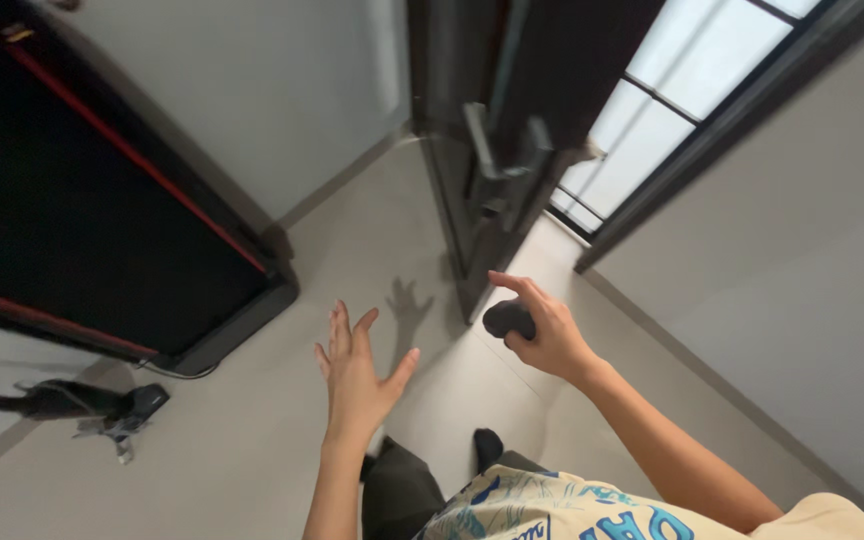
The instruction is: The person lifts a folded treadmill and positions it upright against a wall. They then use a gray cloth to wipe the treadmill's frame, console, and running belt, cleaning various surfaces.
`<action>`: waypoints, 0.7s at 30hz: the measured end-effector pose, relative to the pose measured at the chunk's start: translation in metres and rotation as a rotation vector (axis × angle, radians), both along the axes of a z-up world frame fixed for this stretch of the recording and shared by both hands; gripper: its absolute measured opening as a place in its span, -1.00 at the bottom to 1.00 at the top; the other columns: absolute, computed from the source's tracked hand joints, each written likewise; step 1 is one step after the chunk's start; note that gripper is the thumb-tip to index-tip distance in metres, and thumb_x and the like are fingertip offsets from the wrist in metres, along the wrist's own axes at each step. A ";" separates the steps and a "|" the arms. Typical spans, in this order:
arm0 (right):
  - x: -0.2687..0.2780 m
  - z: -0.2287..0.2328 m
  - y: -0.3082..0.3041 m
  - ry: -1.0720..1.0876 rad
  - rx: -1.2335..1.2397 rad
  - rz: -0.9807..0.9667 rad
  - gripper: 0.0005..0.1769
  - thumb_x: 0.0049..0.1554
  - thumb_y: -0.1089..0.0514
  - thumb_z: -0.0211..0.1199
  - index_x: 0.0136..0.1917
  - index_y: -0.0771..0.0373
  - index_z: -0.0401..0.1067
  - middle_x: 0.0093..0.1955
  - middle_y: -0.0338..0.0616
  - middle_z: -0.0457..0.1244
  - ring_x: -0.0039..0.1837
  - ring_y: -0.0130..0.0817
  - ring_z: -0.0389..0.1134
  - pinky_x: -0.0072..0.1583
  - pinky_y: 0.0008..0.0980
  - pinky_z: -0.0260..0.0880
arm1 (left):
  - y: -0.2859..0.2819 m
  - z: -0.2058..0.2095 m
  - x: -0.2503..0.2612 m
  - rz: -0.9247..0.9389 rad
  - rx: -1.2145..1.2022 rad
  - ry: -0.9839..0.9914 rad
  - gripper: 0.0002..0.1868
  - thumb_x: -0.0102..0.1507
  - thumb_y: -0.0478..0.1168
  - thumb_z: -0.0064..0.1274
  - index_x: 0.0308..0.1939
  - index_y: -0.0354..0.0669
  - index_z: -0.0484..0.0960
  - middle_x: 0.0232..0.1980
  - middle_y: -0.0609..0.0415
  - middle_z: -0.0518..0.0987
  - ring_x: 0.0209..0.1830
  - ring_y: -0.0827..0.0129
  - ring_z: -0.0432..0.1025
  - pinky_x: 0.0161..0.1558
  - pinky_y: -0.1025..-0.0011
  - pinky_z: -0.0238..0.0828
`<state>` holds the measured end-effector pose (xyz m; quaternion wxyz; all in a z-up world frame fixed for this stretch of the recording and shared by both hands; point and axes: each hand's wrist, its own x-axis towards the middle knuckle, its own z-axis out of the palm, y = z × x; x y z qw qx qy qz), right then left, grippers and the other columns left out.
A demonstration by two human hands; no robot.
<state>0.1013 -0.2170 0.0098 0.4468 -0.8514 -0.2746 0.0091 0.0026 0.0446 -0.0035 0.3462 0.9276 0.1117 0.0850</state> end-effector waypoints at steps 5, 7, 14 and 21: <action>0.028 -0.007 0.133 0.099 0.051 0.075 -0.14 -0.17 0.41 0.12 0.44 0.14 0.25 0.15 -0.08 0.36 0.15 -0.20 0.45 0.18 -0.29 0.47 | 0.130 -0.003 0.006 0.130 -0.037 -0.072 -0.18 0.08 0.04 0.32 0.34 -0.21 0.40 0.60 -0.44 -0.06 0.64 -0.19 -0.16 0.44 -0.31 -0.42; 0.038 -0.014 0.185 0.133 0.127 0.099 -0.20 -0.12 0.41 0.11 0.43 0.16 0.29 0.06 -0.09 0.37 0.08 -0.24 0.45 0.15 -0.31 0.46 | 0.189 0.000 0.007 0.166 -0.030 -0.108 -0.18 0.07 0.04 0.33 0.33 -0.21 0.42 0.60 -0.44 -0.04 0.63 -0.20 -0.14 0.43 -0.33 -0.40; 0.085 -0.026 0.351 0.130 0.232 0.027 -0.30 -0.11 0.42 0.12 0.34 0.21 0.41 -0.10 -0.13 0.32 -0.06 -0.35 0.41 0.04 -0.40 0.44 | 0.393 0.008 0.008 0.331 0.041 -0.138 -0.21 0.09 0.09 0.32 0.31 -0.17 0.44 0.60 -0.42 0.01 0.62 -0.19 -0.08 0.44 -0.32 -0.34; 0.159 -0.018 0.484 0.090 0.295 0.066 -0.37 -0.09 0.43 0.13 0.29 0.26 0.45 -0.08 -0.14 0.31 -0.03 -0.40 0.36 0.07 -0.44 0.39 | 0.543 0.011 0.029 0.509 0.039 -0.226 -0.21 0.12 0.09 0.30 0.32 -0.21 0.44 0.58 -0.47 0.04 0.61 -0.22 -0.06 0.44 -0.30 -0.35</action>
